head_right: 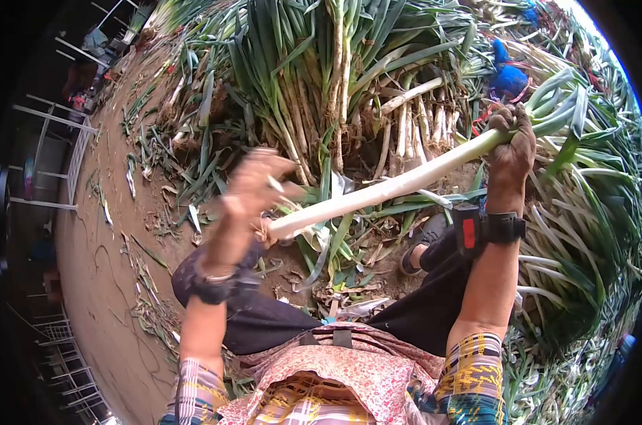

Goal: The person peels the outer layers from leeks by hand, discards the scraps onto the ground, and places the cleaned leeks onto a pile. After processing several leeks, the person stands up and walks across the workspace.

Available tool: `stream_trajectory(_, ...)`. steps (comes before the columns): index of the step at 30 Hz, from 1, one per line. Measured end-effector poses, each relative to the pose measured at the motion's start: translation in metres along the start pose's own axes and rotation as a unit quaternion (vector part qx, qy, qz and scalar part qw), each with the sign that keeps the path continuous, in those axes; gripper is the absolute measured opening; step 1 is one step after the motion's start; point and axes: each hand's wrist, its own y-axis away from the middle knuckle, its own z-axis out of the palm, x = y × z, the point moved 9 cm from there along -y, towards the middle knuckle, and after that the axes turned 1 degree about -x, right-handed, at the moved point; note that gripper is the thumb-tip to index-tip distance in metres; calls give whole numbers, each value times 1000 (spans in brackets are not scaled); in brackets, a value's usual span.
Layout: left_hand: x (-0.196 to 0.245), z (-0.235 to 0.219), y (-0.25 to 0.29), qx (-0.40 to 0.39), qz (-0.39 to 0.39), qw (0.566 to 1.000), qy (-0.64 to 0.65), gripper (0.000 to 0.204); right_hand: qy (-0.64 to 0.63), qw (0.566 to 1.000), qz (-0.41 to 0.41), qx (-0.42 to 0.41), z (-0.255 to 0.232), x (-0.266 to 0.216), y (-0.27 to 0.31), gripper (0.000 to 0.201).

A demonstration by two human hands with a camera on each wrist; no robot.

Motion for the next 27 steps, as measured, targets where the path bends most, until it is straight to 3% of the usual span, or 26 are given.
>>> stream_trajectory(1, -16, 32, -13, -93, -35, 995, 24, 83, -4, 1000, 14, 4, 0, 3, 1, 11)
stream_trajectory(2, -20, 44, -11, -118, -79, 989, 40, 82, -8, 1000, 24, 11, -5, 1, 0, 11)
stream_trajectory(3, -25, 57, -9, -142, -124, 981, 54, 81, -22, 998, 31, -50, -21, -14, -15, 12)
stream_trajectory(4, -28, 47, 2, -114, -131, 978, 115, 68, 14, 1000, 4, 11, -25, -26, -12, 14)
stream_trajectory(5, -33, 7, 23, 19, -98, 968, 231, 55, 61, 997, -46, 28, -25, -46, -11, 12)
stream_trajectory(6, -39, -36, 51, 156, -46, 931, 326, 43, 107, 989, -94, 48, -29, -65, -9, 10)
stream_trajectory(7, -41, -81, 78, 262, -14, 903, 341, 31, 60, 989, -124, 51, -43, -93, -13, 10)
stream_trajectory(9, -51, -119, 105, 264, -118, 952, 100, 24, 98, 976, -180, 76, -41, -104, -3, 9)
stream_trajectory(10, -52, -124, 130, 281, -166, 945, -24, 22, 122, 970, -195, 83, -37, -93, 1, 8)
stream_trajectory(11, -60, -80, 109, 198, -211, 947, -141, 35, 164, 966, -183, 81, -43, -81, -2, 8)
stream_trajectory(12, -38, -39, 85, 55, -102, 828, -548, 47, 176, 966, -185, 32, -28, -62, 10, 9)
stream_trajectory(13, -24, -22, 74, 106, -91, 843, -520, 56, 192, 964, -183, 18, -5, -47, 30, 11)
stream_trajectory(14, -7, -11, 66, 144, -24, 839, -525, 61, 216, 959, -175, 61, -13, -46, 26, 12)
stream_trajectory(16, 9, 24, 50, 133, 40, 821, -553, 65, 133, 985, -110, -2, -18, -28, 21, 11)
stream_trajectory(18, 4, 67, 41, 61, 134, 781, -607, 59, 140, 984, -106, 27, -7, -19, 41, 15)
stream_trajectory(20, -50, 67, 47, 11, -27, 903, -428, 49, 159, 975, -149, 39, 4, -18, 67, 15)
stream_trajectory(22, -62, 78, 63, 40, -29, 931, -361, 40, 162, 970, -170, 56, 9, -19, 95, 12)
stream_trajectory(23, -73, 81, 68, 46, -29, 940, -336, 38, 180, 971, -141, 76, 6, -11, 104, 10)
stream_trajectory(25, -100, 86, 74, 32, -54, 950, -307, 35, 286, 950, -124, -24, 11, 9, 128, 11)
stream_trajectory(26, -92, 98, 67, 24, -60, 956, -288, 33, 274, 958, -55, 57, -1, 31, 136, 12)
stream_trajectory(27, -98, 102, 62, 18, -95, 961, -261, 31, 297, 954, -9, 40, -12, 48, 136, 13)
